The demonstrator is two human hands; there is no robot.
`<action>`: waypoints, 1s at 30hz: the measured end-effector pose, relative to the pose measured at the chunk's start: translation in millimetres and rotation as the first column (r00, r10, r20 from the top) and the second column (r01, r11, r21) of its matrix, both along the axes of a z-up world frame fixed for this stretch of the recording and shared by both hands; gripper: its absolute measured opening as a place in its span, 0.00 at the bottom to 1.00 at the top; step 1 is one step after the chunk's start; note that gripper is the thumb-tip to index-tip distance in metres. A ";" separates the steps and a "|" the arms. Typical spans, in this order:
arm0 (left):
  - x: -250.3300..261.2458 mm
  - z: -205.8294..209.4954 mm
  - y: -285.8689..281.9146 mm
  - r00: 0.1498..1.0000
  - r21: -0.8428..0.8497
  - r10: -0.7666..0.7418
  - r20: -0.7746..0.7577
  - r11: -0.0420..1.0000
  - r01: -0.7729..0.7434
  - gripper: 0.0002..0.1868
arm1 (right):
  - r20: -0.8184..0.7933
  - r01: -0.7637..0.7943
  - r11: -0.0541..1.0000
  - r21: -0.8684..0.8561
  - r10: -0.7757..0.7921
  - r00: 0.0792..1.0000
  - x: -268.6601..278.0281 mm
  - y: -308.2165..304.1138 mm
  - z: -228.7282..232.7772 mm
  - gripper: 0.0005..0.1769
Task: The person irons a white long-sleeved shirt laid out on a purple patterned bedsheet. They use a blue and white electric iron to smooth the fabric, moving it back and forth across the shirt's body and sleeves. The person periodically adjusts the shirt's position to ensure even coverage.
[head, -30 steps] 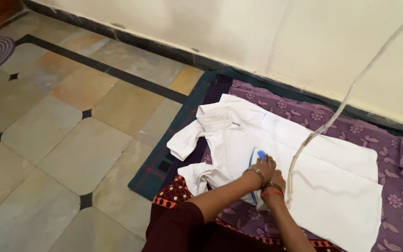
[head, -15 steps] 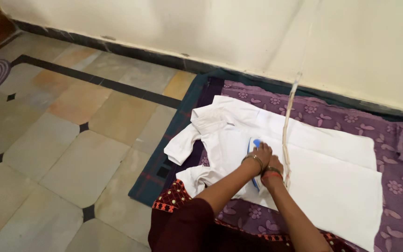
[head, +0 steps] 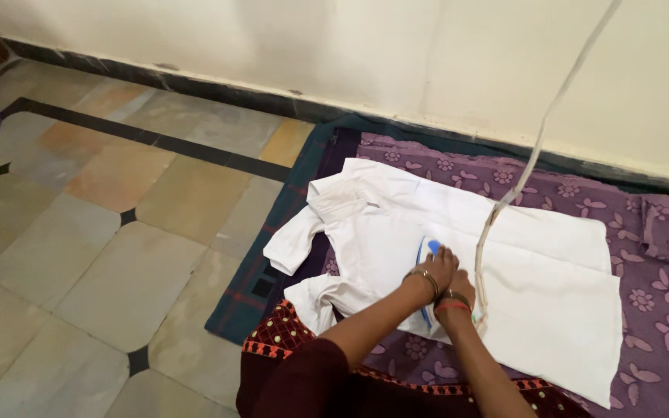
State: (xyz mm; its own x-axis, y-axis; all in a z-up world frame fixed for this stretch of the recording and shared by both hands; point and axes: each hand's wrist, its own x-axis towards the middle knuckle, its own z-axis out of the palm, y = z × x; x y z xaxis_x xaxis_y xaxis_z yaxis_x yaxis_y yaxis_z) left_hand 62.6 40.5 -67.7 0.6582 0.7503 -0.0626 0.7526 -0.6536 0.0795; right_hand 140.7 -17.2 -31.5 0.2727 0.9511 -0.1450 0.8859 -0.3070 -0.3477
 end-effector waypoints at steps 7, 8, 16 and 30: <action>12.4 -17.0 71.0 1.000 0.010 0.014 0.005 1.000 -0.014 0.30 | -0.026 0.042 0.999 -0.015 -0.043 0.999 2.0 54.5 14.7 0.20; 13.6 -16.7 70.0 1.000 0.011 0.019 0.004 1.000 -0.019 0.31 | -0.048 0.056 0.998 -0.021 -0.057 0.997 3.0 53.2 13.5 0.21; 17.5 -10.9 0.7 0.998 -0.079 -0.023 0.051 0.996 0.028 0.33 | 0.059 -0.068 0.997 -0.032 0.070 0.996 24.9 6.6 -26.3 0.22; 23.7 16.0 19.2 0.998 -0.125 -0.057 0.011 0.990 0.058 0.36 | -0.117 -0.056 0.997 0.062 0.062 0.991 27.2 14.7 2.5 0.18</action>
State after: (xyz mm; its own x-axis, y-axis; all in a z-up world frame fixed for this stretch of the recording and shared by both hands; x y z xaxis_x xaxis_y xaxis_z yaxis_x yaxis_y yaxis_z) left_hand 86.3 59.7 -51.7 0.7008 0.6977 -0.1486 0.7131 -0.6803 0.1693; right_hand 167.9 -2.5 -29.0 0.2000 0.9728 -0.1171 0.8533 -0.2317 -0.4672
